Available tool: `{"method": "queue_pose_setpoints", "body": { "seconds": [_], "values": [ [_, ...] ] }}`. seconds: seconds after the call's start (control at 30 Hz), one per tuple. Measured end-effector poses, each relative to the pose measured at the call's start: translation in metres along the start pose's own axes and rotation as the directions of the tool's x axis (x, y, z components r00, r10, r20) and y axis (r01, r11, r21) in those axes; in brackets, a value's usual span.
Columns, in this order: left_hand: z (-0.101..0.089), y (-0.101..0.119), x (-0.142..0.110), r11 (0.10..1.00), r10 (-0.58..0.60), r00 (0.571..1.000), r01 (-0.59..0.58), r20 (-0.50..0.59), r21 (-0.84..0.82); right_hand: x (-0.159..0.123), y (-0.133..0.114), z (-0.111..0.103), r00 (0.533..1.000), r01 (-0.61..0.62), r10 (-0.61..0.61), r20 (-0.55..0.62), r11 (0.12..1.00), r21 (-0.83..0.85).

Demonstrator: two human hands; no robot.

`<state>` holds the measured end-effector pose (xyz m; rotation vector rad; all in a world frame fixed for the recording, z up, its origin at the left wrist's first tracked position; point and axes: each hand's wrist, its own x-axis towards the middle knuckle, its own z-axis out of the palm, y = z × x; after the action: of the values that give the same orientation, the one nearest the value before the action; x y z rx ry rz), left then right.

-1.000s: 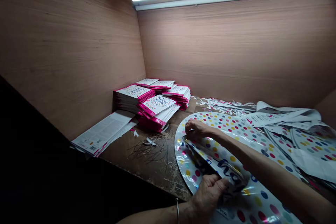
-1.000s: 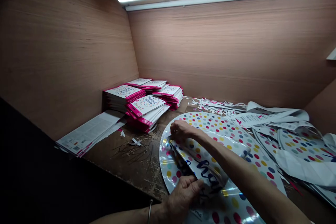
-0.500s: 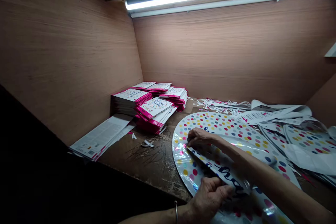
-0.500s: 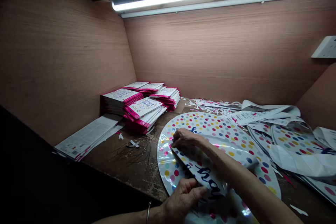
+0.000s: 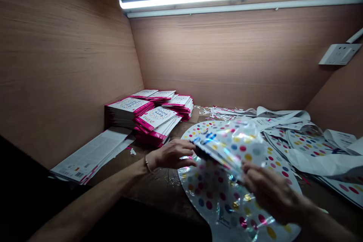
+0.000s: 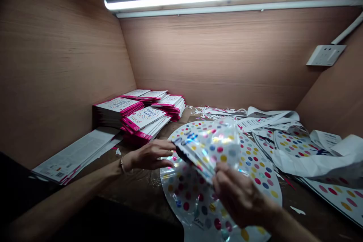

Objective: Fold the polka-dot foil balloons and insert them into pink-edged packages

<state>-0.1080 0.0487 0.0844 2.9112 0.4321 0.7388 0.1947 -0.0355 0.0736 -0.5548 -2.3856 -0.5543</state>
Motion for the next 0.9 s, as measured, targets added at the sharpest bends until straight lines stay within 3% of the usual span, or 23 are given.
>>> {"method": "queue_pose_setpoints", "body": {
  "seconds": [0.07,0.13,0.23,0.3,0.4,0.43,0.5,0.57,0.63,0.67,0.73,0.9],
  "values": [
    [0.007,0.010,0.000,0.991,-0.120,0.975,0.106,-0.186,-0.083,-0.024,-0.028,0.025,1.000,0.016,-0.015,-0.023,0.999,0.034],
    [0.028,0.019,0.004,0.975,-0.220,0.950,0.210,-0.220,-0.071,-0.037,-0.047,0.042,0.999,-0.030,0.032,-0.026,0.997,0.065],
    [0.073,0.022,0.013,0.967,-0.248,0.966,0.244,0.065,0.072,-0.033,-0.060,0.039,0.989,-0.097,0.081,0.121,0.987,0.128],
    [0.099,0.016,0.014,0.960,-0.272,0.926,0.243,0.260,0.140,-0.017,-0.059,0.028,0.969,-0.161,0.118,0.217,0.968,0.193],
    [0.119,0.008,0.010,0.953,-0.302,0.871,0.265,0.388,0.145,0.013,-0.040,0.024,0.936,-0.225,0.102,0.336,0.908,0.353],
    [0.121,0.007,0.008,0.954,-0.299,0.866,0.267,0.401,0.134,0.019,-0.029,0.031,0.912,-0.260,0.097,0.399,0.889,0.378],
    [0.121,0.007,0.006,0.955,-0.298,0.869,0.277,0.395,0.111,0.019,0.002,0.053,0.802,-0.400,0.171,0.572,0.865,0.303],
    [0.118,0.007,0.005,0.952,-0.306,0.869,0.294,0.389,0.091,-0.001,0.038,0.082,0.591,-0.588,0.376,0.714,0.806,0.062],
    [0.114,0.006,0.006,0.950,-0.305,0.860,0.303,0.409,0.071,-0.032,0.070,0.105,0.476,-0.672,0.498,0.725,0.738,-0.066],
    [0.111,0.005,0.006,0.952,-0.295,0.856,0.299,0.424,0.061,-0.047,0.083,0.112,0.445,-0.691,0.529,0.723,0.716,-0.099],
    [0.106,0.008,0.007,0.964,-0.251,0.863,0.263,0.439,0.035,-0.072,0.099,0.119,0.427,-0.706,0.555,0.714,0.698,-0.121],
    [0.100,0.045,0.007,0.999,0.020,0.927,-0.005,0.373,-0.040,-0.087,0.098,0.123,0.458,-0.711,0.567,0.685,0.696,-0.100]
  ]
}}
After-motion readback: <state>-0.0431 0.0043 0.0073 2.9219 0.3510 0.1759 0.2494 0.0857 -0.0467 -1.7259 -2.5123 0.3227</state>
